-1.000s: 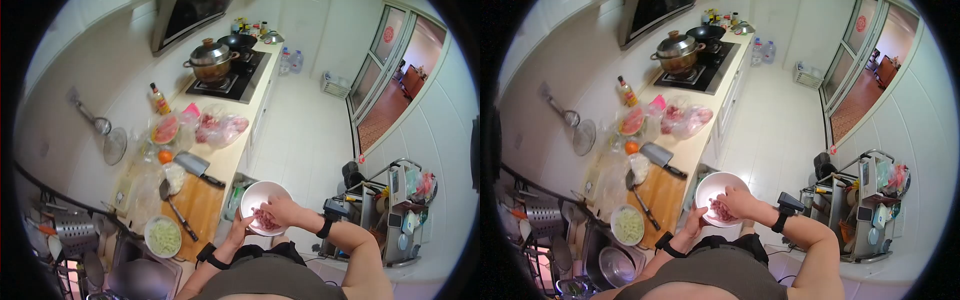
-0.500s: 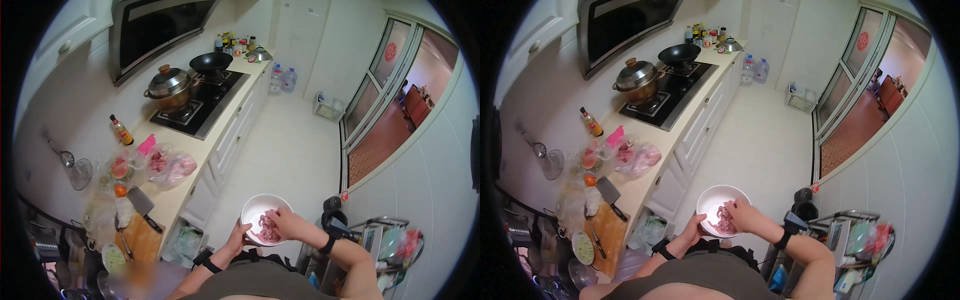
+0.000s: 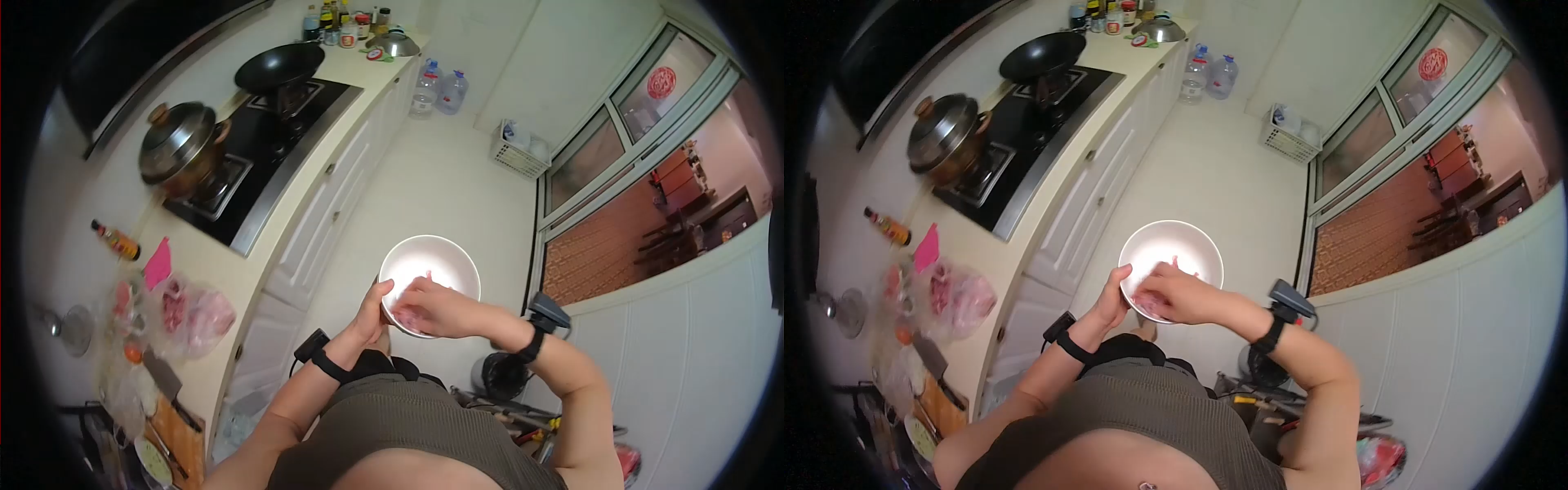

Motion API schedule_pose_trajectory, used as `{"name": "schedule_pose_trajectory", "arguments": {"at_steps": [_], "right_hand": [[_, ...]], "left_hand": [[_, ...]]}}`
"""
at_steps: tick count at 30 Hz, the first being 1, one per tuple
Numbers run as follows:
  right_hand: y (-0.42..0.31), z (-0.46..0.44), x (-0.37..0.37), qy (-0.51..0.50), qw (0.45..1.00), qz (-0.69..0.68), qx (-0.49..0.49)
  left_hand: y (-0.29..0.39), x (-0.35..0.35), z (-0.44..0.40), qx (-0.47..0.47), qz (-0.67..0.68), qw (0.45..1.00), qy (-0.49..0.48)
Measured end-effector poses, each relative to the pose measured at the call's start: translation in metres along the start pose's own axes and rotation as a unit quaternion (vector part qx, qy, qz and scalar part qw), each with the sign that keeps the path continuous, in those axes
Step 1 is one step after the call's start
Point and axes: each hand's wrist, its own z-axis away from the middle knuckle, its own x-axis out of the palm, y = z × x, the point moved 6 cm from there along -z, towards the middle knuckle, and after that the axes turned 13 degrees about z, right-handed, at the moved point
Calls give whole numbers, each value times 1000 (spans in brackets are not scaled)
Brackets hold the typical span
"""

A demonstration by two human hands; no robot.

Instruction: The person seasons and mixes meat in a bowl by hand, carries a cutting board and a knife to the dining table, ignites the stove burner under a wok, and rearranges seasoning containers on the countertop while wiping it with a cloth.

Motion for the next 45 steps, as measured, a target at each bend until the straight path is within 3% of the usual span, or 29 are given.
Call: {"name": "schedule_pose_trajectory", "arguments": {"at_steps": [1, 2, 3, 5, 6, 8, 10, 11, 13, 14, 15, 17, 19, 21, 23, 25, 26, 27, 29, 30, 31, 33, 34, 35, 37, 38, 42, 44, 45], "right_hand": [[11, -18, -22, 69, 996, -25, -54], [33, -34, -45, 96, 993, 53, -54], [65, -45, -68, 91, 985, 144, 0], [124, -56, -103, 85, 976, 171, 107], [143, -61, -112, 84, 976, 170, 104], [164, -74, -108, -52, 998, 27, -9], [182, -113, -126, 3, 999, -9, -36], [198, -134, -136, 42, 997, 13, -64], [260, -159, -156, 92, 981, 169, 29], [290, -164, -159, 48, 980, 185, 58], [310, -175, -164, 51, 980, 191, 39], [331, -194, -160, -41, 986, 6, -164], [355, -231, -186, -12, 984, -54, -168], [404, -273, -218, 27, 991, 120, -62], [460, -305, -247, 28, 976, 212, -51], [483, -330, -232, -182, 970, 40, -156], [478, -341, -240, -83, 964, -5, -251], [481, -366, -238, -43, 956, -24, -288], [511, -423, -255, 0, 966, 97, -240], [533, -447, -261, -22, 974, 167, -155], [552, -465, -261, -22, 972, 168, -165], [591, -489, -229, -202, 953, 36, -224], [575, -496, -225, -15, 921, 118, -372], [576, -514, -221, -27, 923, 111, -367], [585, -584, -247, -43, 950, 117, -287], [613, -619, -245, -96, 956, 175, -214], [630, -644, -240, -172, 891, 270, -323], [595, -667, -281, -12, 927, 89, -365], [601, -683, -285, -20, 923, 87, -373]], "left_hand": [[7, 9, -28, -3, 9, 1000, -2], [18, 17, -54, 7, -13, 999, -31], [31, 25, -80, 19, -43, 997, -60], [56, 31, -126, 31, -54, 998, -26], [69, 37, -146, 35, -40, 998, -22], [92, 45, -189, 48, -28, 998, -21], [103, 51, -231, 5, -35, 998, -49], [113, 58, -247, 39, -49, 997, -46], [126, 57, -283, 44, -50, 998, -18], [137, 57, -300, 60, -38, 997, 0], [148, 60, -322, 79, -36, 996, 7], [160, 61, -365, 66, -23, 996, 47], [172, 64, -416, 73, -17, 996, 39], [197, 76, -457, 117, -30, 992, 47], [225, 71, -503, 138, -34, 988, 61], [243, 62, -533, 171, 14, 981, 93], [250, 59, -549, 167, 39, 981, 91], [260, 59, -560, 173, 47, 979, 98], [287, 56, -575, 196, 23, 970, 144], [301, 49, -583, 206, 39, 963, 172], [316, 39, -596, 214, 40, 960, 177], [339, 16, -624, 233, 72, 954, 175], [339, -3, -642, 254, 144, 936, 198], [344, -19, -661, 189, 98, 961, 177], [371, -25, -697, 244, 97, 956, 131], [393, -12, -695, 248, 80, 953, 155], [444, -42, -724, 269, 79, 935, 219], [456, -47, -736, 262, 95, 927, 249], [465, -49, -738, 266, 103, 924, 256]]}}
